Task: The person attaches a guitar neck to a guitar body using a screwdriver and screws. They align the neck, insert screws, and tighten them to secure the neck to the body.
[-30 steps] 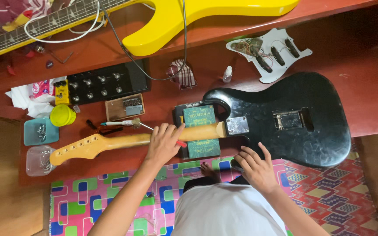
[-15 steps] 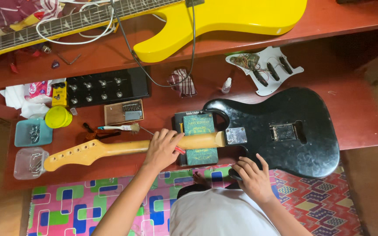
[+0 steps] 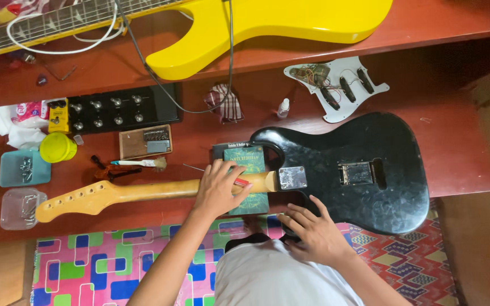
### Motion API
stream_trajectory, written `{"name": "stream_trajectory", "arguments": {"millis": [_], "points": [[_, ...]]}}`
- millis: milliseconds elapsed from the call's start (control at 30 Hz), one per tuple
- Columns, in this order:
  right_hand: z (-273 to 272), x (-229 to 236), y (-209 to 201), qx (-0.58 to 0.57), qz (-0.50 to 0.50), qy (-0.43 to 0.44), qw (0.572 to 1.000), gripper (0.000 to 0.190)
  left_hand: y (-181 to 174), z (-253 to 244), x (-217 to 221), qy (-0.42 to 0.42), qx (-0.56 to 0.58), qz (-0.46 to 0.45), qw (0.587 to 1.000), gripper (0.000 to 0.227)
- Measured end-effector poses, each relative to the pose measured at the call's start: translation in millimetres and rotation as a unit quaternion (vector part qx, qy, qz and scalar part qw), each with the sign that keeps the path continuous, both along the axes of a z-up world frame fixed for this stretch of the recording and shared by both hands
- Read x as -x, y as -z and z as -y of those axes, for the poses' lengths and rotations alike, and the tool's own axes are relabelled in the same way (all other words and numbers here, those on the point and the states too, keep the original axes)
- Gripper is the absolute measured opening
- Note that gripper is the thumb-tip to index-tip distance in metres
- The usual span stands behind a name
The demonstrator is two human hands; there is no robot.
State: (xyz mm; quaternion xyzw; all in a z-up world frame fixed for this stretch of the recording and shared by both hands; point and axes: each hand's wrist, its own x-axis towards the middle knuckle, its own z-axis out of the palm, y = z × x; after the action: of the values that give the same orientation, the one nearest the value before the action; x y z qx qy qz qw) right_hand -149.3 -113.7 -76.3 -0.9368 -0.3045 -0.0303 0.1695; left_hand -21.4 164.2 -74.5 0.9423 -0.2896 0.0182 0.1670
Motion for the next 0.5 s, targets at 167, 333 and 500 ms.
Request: {"name": "stream_trajectory", "arguments": {"millis": [167,333,500], "points": [[41,-29,-28,-0.035,-0.033,-0.106,0.993,0.061,2,34,-6,-0.038,0.011,0.011,0.999,0.039],[94,-43,-21,-0.071,-0.028,-0.002,0.997,0.067,5,54,-7,-0.109,0.023,0.038,0.993,0.02],[131,-46,-4,-0.119,-0.026,0.12,0.985,0.041,20,65,-12,-0.219,0.001,0.001,0.976,0.022]]}}
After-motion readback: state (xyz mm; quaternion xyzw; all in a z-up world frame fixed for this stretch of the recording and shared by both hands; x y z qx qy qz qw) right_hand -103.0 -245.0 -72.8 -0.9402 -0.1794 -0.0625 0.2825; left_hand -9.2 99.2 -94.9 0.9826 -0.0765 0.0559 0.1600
